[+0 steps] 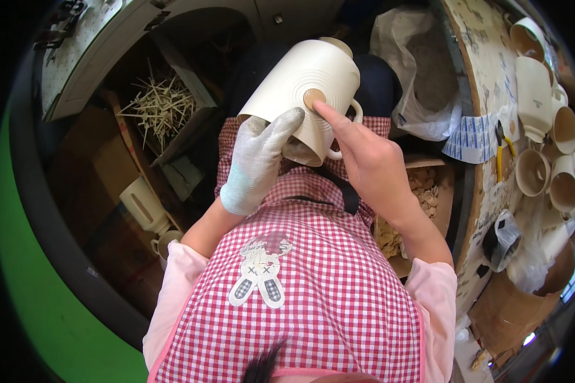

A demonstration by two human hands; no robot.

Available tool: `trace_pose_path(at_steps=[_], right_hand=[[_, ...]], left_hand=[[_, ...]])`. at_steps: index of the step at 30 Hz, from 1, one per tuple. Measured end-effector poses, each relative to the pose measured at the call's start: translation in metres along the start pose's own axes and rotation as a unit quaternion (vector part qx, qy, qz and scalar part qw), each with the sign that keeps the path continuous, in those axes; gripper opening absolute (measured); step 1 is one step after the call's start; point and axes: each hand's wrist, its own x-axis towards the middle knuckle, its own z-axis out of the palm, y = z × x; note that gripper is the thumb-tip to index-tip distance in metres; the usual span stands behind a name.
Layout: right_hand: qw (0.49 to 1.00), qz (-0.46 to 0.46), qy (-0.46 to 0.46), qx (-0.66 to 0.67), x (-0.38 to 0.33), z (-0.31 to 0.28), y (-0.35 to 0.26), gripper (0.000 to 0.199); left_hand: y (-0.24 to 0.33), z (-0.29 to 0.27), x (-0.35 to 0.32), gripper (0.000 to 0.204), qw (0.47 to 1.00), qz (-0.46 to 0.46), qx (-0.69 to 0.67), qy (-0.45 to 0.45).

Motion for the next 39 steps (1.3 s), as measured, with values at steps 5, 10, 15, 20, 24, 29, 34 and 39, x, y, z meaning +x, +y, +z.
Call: trace_pose_path(at_steps=[5,10,15,20,24,29,34,39], right_hand=[[0.992,0.008,0.018,-0.124,-0.005,0.005,-0.009,0.074],[0.983,0.059,-0.026,-0.174,-0.009,0.021,0.000,0.055],[0.947,0.032,0.243,0.206,-0.005,-0.004,0.035,0.027],[0.949,0.118,0.260,0.137,0.011,-0.043,0.082,0.039],[0.893,0.151,0.219,0.364,0.005,-0.048,0.085,0.069],[0.840,0.087,0.325,0.426,-0.006,-0.037,0.056,0.073],[0.846,0.071,0.402,0.343,-0.001,-0.044,0.051,0.068],[0.871,0.095,0.361,0.320,0.023,-0.044,0.060,0.051]], left_hand=[[-0.015,0.010,0.001,0.039,0.989,0.101,0.101,0.025],[-0.034,0.015,0.007,0.036,0.979,0.076,0.187,0.038],[-0.018,-0.014,-0.001,0.039,0.991,0.118,0.055,-0.007],[-0.002,-0.042,-0.016,0.045,0.992,0.058,0.025,-0.110],[-0.008,-0.034,-0.006,0.057,0.986,0.122,0.084,-0.072],[-0.012,-0.037,0.015,0.057,0.962,0.166,0.176,-0.125],[-0.021,-0.033,0.044,0.057,0.957,0.216,0.141,-0.132],[0.004,-0.077,0.051,0.064,0.987,0.158,0.036,0.018]])
